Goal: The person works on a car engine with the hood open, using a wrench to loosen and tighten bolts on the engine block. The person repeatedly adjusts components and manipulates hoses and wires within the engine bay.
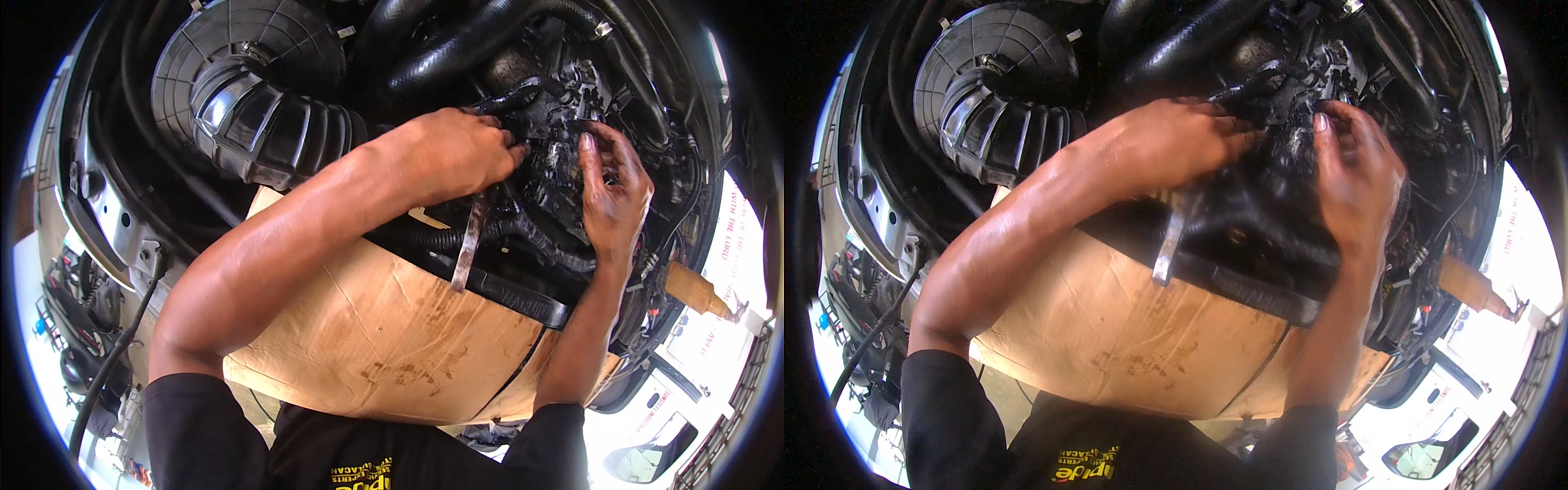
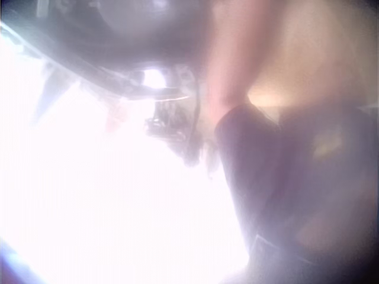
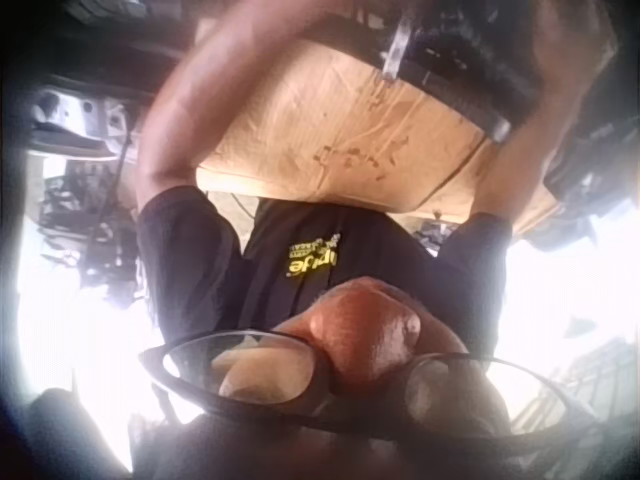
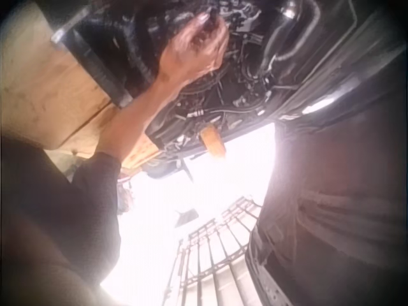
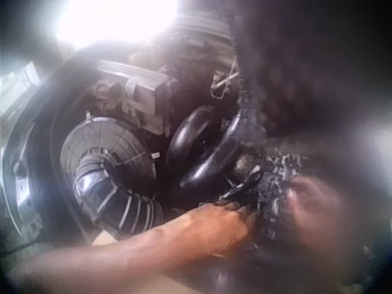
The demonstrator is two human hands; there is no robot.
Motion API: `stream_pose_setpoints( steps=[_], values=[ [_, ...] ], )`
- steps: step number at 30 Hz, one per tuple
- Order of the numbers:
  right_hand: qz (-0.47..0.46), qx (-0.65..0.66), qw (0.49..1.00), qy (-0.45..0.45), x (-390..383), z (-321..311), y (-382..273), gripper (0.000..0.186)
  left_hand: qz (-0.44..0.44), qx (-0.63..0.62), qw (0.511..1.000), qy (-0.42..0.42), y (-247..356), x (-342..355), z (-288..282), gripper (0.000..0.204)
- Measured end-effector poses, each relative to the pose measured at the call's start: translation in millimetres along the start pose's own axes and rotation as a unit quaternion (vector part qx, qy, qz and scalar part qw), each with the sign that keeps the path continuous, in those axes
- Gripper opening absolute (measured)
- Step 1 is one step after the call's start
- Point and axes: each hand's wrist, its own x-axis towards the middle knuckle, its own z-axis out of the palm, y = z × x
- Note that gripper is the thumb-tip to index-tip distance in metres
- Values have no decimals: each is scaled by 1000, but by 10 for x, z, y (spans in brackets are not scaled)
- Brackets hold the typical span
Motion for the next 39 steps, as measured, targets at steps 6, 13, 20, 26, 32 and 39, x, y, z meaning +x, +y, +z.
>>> stream_pose_setpoints(
  steps=[6, 13, 20, 26, 32, 39],
  values=[
    [11, 0, 1000, -5, -14, -29, 9, 26, -30, -71, 996, -49, 153, 33, -82, 28],
    [14, 21, 999, -20, -10, 2, -4, 25, -63, -290, 950, -95, -175, -17, -186, 37],
    [10, 6, 1000, -21, 4, -4, -19, 25, -164, -285, 942, -74, -229, -62, -504, 36],
    [-8, -3, 1000, -16, -2, -5, -63, 24, -142, -301, 939, 87, -228, -151, -315, 36],
    [11, 23, 1000, -15, 5, -17, -14, 24, -124, -314, 941, 32, -182, -46, -158, 35],
    [9, 92, 996, 5, -35, -30, 55, 26, -226, -348, 867, 275, 19, 140, -393, 27]
  ],
)
